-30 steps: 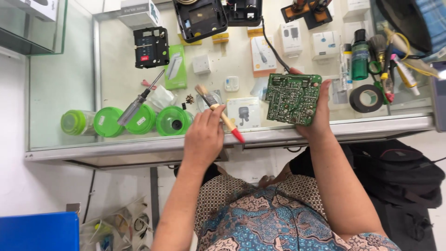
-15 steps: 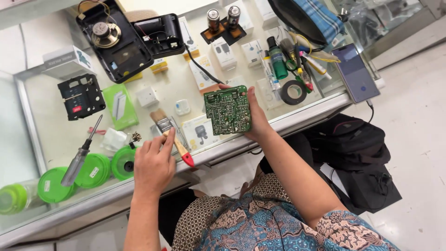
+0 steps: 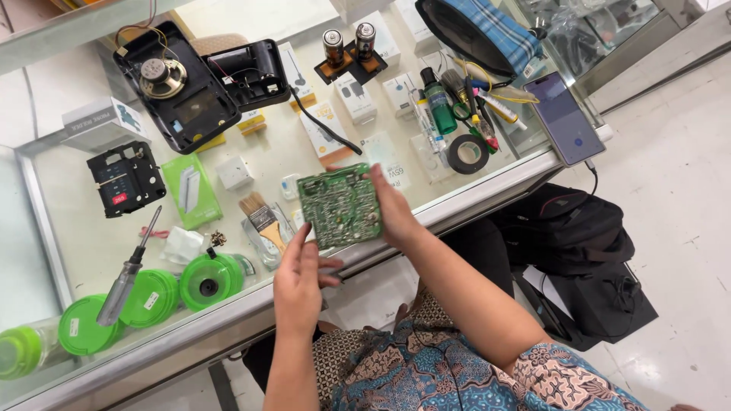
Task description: Cleaning and inspecting a circuit board using a brush and small hand tools
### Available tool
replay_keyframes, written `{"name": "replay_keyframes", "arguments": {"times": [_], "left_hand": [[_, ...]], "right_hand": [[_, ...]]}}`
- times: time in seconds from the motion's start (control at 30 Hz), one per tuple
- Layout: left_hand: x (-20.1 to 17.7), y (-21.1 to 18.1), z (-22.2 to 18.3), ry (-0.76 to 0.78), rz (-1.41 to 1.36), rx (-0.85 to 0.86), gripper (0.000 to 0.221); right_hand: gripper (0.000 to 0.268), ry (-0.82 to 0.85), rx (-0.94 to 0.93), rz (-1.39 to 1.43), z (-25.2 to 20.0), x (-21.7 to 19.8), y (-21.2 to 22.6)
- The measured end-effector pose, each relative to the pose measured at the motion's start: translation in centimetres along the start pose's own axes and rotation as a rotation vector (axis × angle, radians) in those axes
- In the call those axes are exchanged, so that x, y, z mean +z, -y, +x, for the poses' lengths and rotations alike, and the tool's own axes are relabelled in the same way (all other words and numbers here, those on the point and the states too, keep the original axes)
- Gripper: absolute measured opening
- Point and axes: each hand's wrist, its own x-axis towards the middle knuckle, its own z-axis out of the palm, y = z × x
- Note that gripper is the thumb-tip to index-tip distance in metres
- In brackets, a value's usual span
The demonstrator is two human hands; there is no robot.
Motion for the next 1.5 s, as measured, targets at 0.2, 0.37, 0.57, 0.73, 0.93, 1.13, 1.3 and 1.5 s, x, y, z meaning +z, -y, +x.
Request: {"name": "replay_keyframes", "arguments": {"times": [0.2, 0.37, 0.57, 0.73, 0.93, 1.13, 1.3, 1.5], "left_hand": [[0.3, 5.0, 3.3, -0.162, -0.525, 0.024, 0.054], [0.5, 4.4, 2.8, -0.250, -0.433, 0.182, 0.034], [0.3, 5.0, 3.1, -0.328, -0.173, 0.371, 0.038], [1.1, 6.5, 2.8, -0.391, -0.081, 0.493, 0.040], [0.4, 6.3, 2.7, -0.369, -0.115, 0.439, 0.042], [0.3, 6.9, 2.9, -0.367, -0.153, 0.441, 0.041], [0.3, 6.6, 2.8, -0.381, -0.119, 0.454, 0.037], [0.4, 6.8, 2.9, -0.404, -0.094, 0.454, 0.035]], "right_hand": [[0.049, 0.314, -0.527, -0.360, -0.2, -1.5, -1.1], [0.030, 0.022, -0.667, -0.435, -2.1, -7.8, 2.0], [0.024, -0.529, -0.977, -0.734, 0.2, -16.6, 5.2], [0.020, -0.592, -0.844, -0.960, 1.7, -18.1, 5.9], [0.044, -0.648, -0.921, -1.118, 5.1, -18.4, 6.3], [0.017, -0.639, -0.777, -0.977, 5.5, -20.8, 7.8], [0.008, -0.637, -0.710, -0.889, 4.2, -21.5, 8.3], [0.022, -0.657, -0.861, -0.840, 4.3, -22.3, 5.6]]}}
